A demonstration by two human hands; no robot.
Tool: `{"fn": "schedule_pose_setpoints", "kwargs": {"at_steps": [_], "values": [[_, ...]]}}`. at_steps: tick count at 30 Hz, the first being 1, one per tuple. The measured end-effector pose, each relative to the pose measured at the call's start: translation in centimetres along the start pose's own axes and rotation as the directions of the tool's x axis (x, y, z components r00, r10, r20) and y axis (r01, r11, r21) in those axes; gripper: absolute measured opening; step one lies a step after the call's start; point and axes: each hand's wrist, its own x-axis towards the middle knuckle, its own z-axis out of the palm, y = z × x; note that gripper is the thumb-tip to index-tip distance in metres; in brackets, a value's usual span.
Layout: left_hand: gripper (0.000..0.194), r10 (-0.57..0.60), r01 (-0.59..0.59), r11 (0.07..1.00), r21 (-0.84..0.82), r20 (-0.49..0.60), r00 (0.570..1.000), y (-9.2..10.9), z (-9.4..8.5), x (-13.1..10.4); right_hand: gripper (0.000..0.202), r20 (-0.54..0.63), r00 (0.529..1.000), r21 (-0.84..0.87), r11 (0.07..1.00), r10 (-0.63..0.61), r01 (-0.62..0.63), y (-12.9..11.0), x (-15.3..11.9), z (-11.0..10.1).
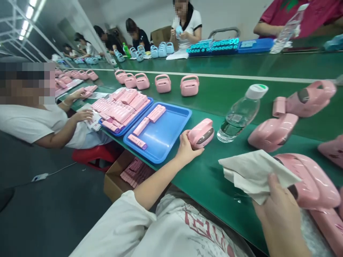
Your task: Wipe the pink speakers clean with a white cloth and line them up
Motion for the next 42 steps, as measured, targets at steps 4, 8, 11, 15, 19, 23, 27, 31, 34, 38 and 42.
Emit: {"fn": "schedule_pose_setpoints", "kwargs": {"at_steps": [4, 8, 11, 15, 19, 23, 27, 31, 34, 38, 42], "values": [[0.063, 0.102, -0.108, 0.992, 0.068, 0.086, 0.991, 1.6, -6.4, -1.0, 0.027, -0.176, 0.978, -0.003, 0.994, 0.111, -0.114, -2.1, -0.5, 1.2], [0.043, -0.068, 0.099, 0.935, 0.34, -0.101, 0.993, 2.0, -15.7, -0.5, 0.039, -0.114, 0.974, 0.02, 0.981, 0.195, -0.194, -3.2, -0.9, 2.5], [0.02, -0.154, 0.214, 0.908, 0.36, -0.189, 0.97, 1.1, -20.1, 0.1, 0.036, -0.062, 0.969, 0.001, 0.971, 0.24, -0.24, -2.4, -0.9, 2.2], [0.007, -0.176, 0.225, 0.914, 0.336, -0.169, 0.97, 0.4, -21.6, 0.9, 0.029, 0.007, 0.983, -0.083, 0.979, 0.186, -0.184, -1.0, -0.7, 1.0], [0.021, -0.161, 0.189, 0.941, 0.281, -0.121, 0.98, 1.6, -21.2, 1.0, 0.025, 0.046, 0.995, -0.097, 0.992, 0.09, -0.085, -1.1, -1.0, 0.9], [0.034, -0.132, 0.14, 0.976, 0.165, -0.061, 0.989, 3.6, -18.1, -0.8, 0.03, -0.064, 0.994, -0.006, 0.996, 0.092, -0.092, -1.3, -1.5, 1.8], [0.042, -0.146, 0.198, 0.954, -0.226, 0.226, 0.963, 4.7, -11.6, -3.5, 0.042, -0.116, 0.988, -0.08, 0.992, -0.102, 0.093, -0.8, -2.3, 2.5], [0.04, -0.093, 0.437, 0.827, -0.355, 0.68, 0.727, 4.9, -4.6, -5.6, 0.032, 0.081, 0.862, -0.236, 0.83, -0.501, 0.505, -1.5, -2.8, 3.5], [0.047, -0.115, 0.545, 0.748, -0.378, 0.736, 0.667, 5.2, -0.9, -6.5, 0.029, 0.438, 0.611, -0.228, 0.576, -0.66, 0.785, -2.6, -2.3, 4.0], [0.083, -0.173, 0.678, 0.642, -0.357, 0.795, 0.582, 5.8, 1.4, -6.8, 0.04, 0.696, 0.39, -0.184, 0.376, -0.603, 0.908, -3.0, -1.5, 3.5], [0.098, -0.163, 0.775, 0.524, -0.352, 0.852, 0.497, 6.1, 2.0, -6.5, 0.044, 0.706, 0.376, -0.26, 0.274, -0.6, 0.926, -1.9, -2.4, 2.2]]}}
